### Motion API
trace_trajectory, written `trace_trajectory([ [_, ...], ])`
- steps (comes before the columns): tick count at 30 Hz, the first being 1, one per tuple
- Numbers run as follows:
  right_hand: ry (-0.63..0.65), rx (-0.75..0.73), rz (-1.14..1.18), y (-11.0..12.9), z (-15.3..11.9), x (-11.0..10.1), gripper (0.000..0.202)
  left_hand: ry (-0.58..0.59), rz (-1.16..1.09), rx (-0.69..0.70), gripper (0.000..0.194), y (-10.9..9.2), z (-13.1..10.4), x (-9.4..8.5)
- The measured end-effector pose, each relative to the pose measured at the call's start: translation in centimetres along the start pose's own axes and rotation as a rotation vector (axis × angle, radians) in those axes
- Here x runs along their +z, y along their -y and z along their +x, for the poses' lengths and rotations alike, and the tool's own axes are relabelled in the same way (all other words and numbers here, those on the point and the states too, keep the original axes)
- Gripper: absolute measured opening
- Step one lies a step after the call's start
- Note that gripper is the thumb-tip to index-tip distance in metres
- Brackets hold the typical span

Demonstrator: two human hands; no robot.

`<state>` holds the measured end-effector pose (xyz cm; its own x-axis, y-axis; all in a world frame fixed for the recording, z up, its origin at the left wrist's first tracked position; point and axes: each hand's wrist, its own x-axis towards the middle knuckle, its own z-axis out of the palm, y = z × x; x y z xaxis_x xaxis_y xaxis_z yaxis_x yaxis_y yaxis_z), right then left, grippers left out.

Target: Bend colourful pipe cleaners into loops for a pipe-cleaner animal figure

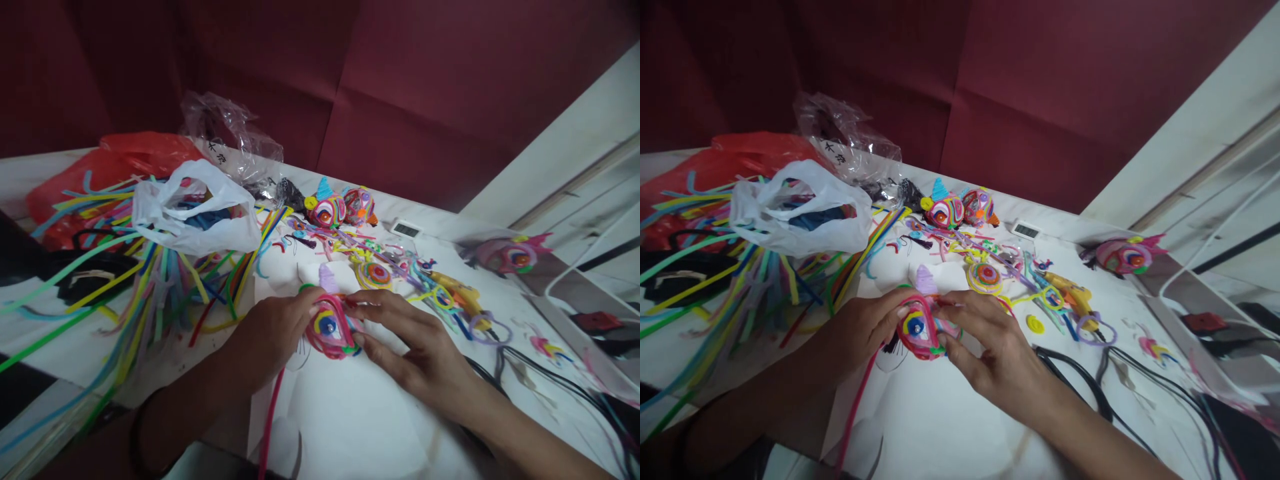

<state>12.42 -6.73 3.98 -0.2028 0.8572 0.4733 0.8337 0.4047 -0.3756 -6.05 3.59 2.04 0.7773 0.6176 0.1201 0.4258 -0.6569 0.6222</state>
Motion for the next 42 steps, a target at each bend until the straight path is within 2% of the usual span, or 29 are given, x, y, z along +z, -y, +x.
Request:
trace_trajectory([
  [23,-0.035,0.021,-0.065,0.12,0.07,0.64,0.026,-0.053,-0.029,0.026,0.037,0.37,0.54,0.42],
  [33,-0.004,0.107,0.021,0.21,0.26,0.44,0.026,-0.050,-0.013,0.056,0.038,0.48,0.47,0.57],
  [42,-0.009,0.108,0.082,0.26,0.37,0.73,0.026,-0.042,-0.025,0.036,0.036,0.56,0.31,0.56],
])
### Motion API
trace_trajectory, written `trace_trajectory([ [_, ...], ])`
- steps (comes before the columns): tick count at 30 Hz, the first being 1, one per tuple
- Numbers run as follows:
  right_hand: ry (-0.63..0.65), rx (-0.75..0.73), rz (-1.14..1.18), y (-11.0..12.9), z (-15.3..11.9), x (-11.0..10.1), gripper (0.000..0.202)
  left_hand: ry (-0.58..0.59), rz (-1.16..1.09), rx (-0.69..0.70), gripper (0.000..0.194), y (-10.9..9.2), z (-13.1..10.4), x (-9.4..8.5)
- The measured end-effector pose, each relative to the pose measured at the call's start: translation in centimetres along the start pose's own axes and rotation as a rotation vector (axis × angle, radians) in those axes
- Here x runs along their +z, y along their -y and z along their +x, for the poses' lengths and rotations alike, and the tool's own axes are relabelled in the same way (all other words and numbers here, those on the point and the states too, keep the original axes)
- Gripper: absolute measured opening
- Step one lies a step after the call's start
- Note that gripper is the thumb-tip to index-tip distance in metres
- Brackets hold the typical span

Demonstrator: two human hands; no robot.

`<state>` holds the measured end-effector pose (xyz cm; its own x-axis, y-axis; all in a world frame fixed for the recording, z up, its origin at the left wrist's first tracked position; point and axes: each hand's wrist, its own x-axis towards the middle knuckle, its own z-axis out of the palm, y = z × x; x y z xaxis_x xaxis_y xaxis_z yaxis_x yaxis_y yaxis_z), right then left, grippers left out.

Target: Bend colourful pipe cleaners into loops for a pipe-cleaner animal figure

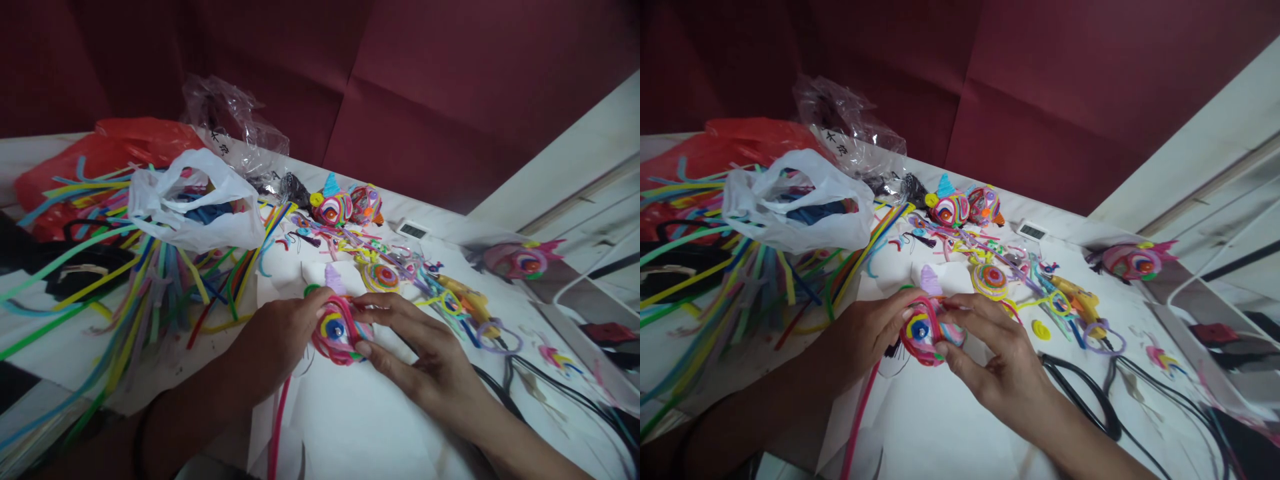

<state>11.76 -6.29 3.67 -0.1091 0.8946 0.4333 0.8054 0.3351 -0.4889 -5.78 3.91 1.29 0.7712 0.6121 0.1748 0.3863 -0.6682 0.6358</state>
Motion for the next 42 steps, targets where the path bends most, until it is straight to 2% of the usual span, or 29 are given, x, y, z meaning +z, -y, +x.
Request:
trace_trajectory([
  [15,-0.028,-0.010,0.006,-0.4,-0.5,0.8,0.029,-0.018,-0.045,0.010,0.037,0.1,-0.3,0.1],
  [23,-0.029,-0.005,-0.006,-0.5,-0.6,0.9,0.029,-0.133,0.005,0.043,0.035,0.3,-0.5,0.4],
  [31,-0.030,0.020,0.010,-0.5,-0.6,1.0,0.026,-0.252,-0.086,0.126,0.026,0.9,-0.5,0.6],
  [38,-0.047,0.027,0.030,-0.9,-0.8,1.1,0.029,-0.221,0.023,0.160,0.023,0.5,0.1,-0.7],
  [42,-0.055,0.010,0.028,-1.1,-0.9,1.2,0.030,-0.166,0.061,0.170,0.023,0.0,0.6,-1.6],
])
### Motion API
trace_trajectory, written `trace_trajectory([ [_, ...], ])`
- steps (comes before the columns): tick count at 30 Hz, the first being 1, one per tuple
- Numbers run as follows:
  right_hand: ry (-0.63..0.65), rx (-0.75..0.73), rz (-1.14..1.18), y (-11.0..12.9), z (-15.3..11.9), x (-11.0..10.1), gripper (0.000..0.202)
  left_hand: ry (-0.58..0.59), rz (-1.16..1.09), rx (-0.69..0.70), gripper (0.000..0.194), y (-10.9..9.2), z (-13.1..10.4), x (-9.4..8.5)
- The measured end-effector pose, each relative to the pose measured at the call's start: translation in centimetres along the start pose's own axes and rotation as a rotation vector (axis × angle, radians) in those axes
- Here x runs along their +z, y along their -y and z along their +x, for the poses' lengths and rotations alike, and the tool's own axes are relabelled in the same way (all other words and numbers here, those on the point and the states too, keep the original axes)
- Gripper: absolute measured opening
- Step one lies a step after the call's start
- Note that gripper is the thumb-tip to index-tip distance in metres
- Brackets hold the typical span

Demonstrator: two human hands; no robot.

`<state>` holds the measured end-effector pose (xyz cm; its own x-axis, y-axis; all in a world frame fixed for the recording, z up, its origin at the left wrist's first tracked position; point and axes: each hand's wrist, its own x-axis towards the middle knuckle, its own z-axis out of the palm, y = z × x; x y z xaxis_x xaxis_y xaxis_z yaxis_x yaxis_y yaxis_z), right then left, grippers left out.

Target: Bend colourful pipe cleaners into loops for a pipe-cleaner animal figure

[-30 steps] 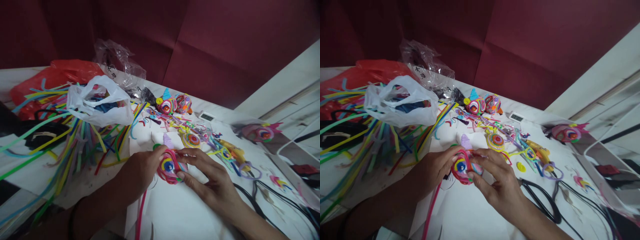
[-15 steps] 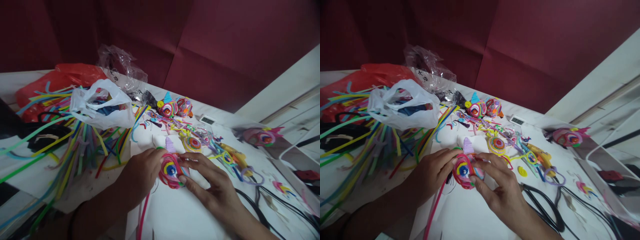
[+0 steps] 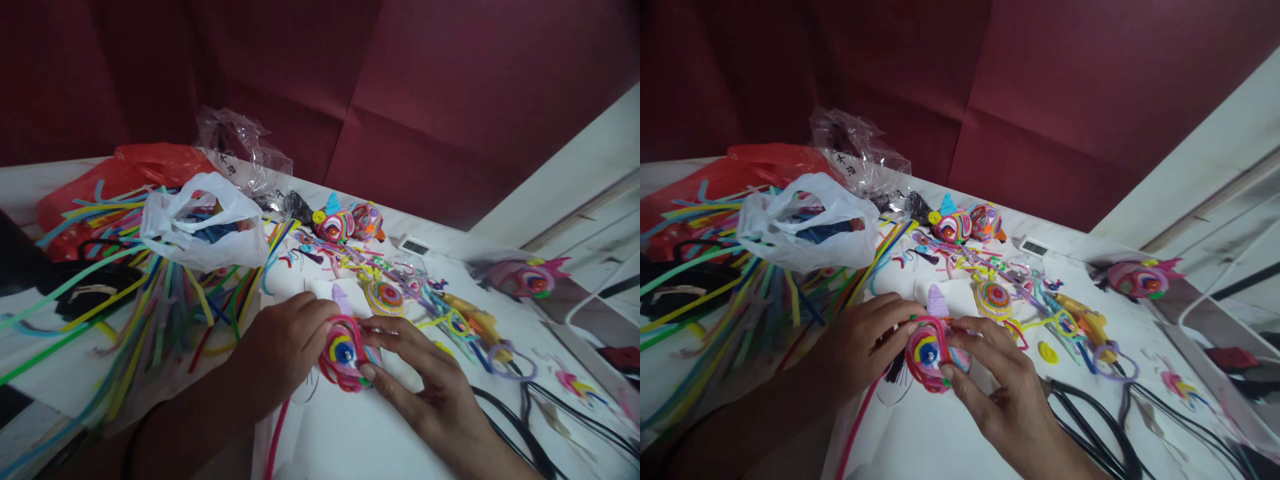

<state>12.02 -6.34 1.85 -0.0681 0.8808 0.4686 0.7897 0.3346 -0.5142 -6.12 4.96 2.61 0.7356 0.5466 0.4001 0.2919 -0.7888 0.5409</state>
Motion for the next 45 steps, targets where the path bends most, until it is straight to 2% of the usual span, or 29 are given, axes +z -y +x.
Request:
trace_trajectory([
  [5,-0.008,0.000,0.012,0.0,0.1,0.1,0.033,0.053,0.035,0.021,0.024,-0.1,0.7,-0.5],
  [13,-0.009,0.063,0.033,0.1,0.1,0.1,0.036,0.118,0.095,0.030,0.031,0.2,0.9,0.0],
  [20,-0.011,0.075,0.031,0.0,-0.2,0.1,0.037,0.113,0.072,0.079,0.034,0.7,0.4,0.4],
  [26,-0.021,0.042,0.029,0.0,-0.1,0.2,0.039,0.059,0.069,0.120,0.031,1.0,0.1,0.9],
  [33,-0.027,0.016,0.017,0.0,-0.1,0.2,0.039,-0.105,0.016,0.234,0.029,1.5,-0.5,1.9],
  [42,-0.017,-0.018,0.013,0.0,0.2,0.0,0.041,-0.195,-0.007,0.257,0.027,1.4,-0.8,2.2],
  [45,-0.014,-0.015,0.016,0.0,0.2,0.0,0.040,-0.178,0.002,0.232,0.025,1.0,-0.8,2.0],
])
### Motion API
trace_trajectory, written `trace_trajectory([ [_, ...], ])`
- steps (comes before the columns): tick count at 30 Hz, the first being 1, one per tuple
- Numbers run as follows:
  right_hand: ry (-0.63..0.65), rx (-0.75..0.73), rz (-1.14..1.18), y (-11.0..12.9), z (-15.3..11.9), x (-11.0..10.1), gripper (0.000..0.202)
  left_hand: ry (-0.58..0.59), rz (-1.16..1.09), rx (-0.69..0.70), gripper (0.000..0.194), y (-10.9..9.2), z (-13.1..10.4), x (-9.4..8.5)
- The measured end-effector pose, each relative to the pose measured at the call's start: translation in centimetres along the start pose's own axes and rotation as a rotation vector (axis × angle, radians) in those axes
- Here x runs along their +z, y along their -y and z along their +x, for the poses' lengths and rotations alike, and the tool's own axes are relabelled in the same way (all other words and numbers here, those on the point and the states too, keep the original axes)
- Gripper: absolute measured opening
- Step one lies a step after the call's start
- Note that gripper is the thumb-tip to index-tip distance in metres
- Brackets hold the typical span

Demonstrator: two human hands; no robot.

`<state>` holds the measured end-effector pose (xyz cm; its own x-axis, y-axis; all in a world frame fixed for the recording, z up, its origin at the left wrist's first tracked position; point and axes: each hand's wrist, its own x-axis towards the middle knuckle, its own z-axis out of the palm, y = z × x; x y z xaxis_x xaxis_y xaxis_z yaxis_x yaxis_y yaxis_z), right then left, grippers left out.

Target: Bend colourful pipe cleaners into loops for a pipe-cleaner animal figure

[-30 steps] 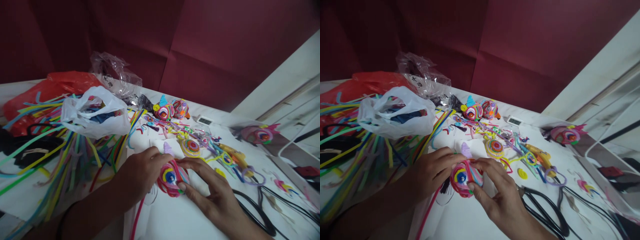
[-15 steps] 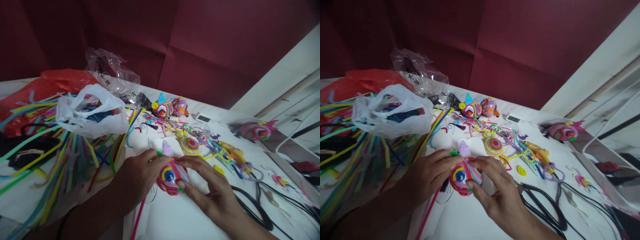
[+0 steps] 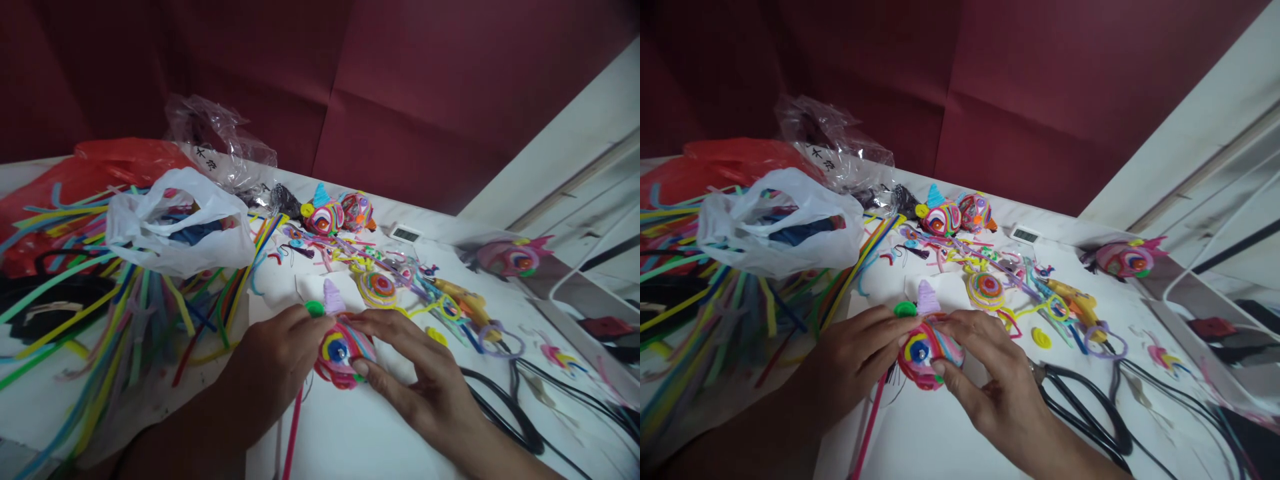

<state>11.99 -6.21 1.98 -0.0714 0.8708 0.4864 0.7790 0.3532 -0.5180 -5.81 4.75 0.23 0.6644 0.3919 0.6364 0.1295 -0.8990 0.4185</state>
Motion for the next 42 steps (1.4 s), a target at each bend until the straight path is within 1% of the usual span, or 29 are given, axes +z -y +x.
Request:
trace_trajectory([
  [7,-0.012,-0.018,-0.017,0.0,0.0,0.0,0.040,0.018,-0.036,-0.058,0.023,-0.8,0.1,-0.1],
  [13,0.002,-0.047,-0.031,-0.4,-0.4,0.2,0.044,-0.051,-0.046,-0.062,0.022,-0.9,0.0,0.3],
  [15,0.016,-0.060,-0.062,-0.4,-0.5,0.2,0.045,-0.057,-0.054,-0.078,0.024,-0.9,-0.1,0.4],
  [20,0.045,-0.108,-0.184,-0.1,-0.4,-0.1,0.038,0.002,-0.140,-0.191,0.031,-1.3,-0.2,0.0],
  [24,0.054,-0.103,-0.223,0.0,-0.4,-0.2,0.036,0.042,-0.187,-0.284,0.035,-1.8,-0.2,-0.4],
  [31,0.072,-0.071,-0.222,-0.2,-0.7,-0.1,0.038,0.004,-0.175,-0.346,0.032,-1.8,-1.2,-0.1],
  [34,0.064,-0.081,-0.217,-0.2,-0.6,-0.1,0.038,-0.002,-0.153,-0.335,0.030,-1.6,-2.0,0.1],
  [36,0.061,-0.086,-0.222,-0.3,-0.6,-0.1,0.039,0.013,-0.133,-0.305,0.029,-1.5,-2.6,0.0],
  [42,0.068,-0.080,-0.223,-0.4,-0.7,0.0,0.040,0.061,-0.041,-0.112,0.024,-0.4,-3.5,-0.6],
])
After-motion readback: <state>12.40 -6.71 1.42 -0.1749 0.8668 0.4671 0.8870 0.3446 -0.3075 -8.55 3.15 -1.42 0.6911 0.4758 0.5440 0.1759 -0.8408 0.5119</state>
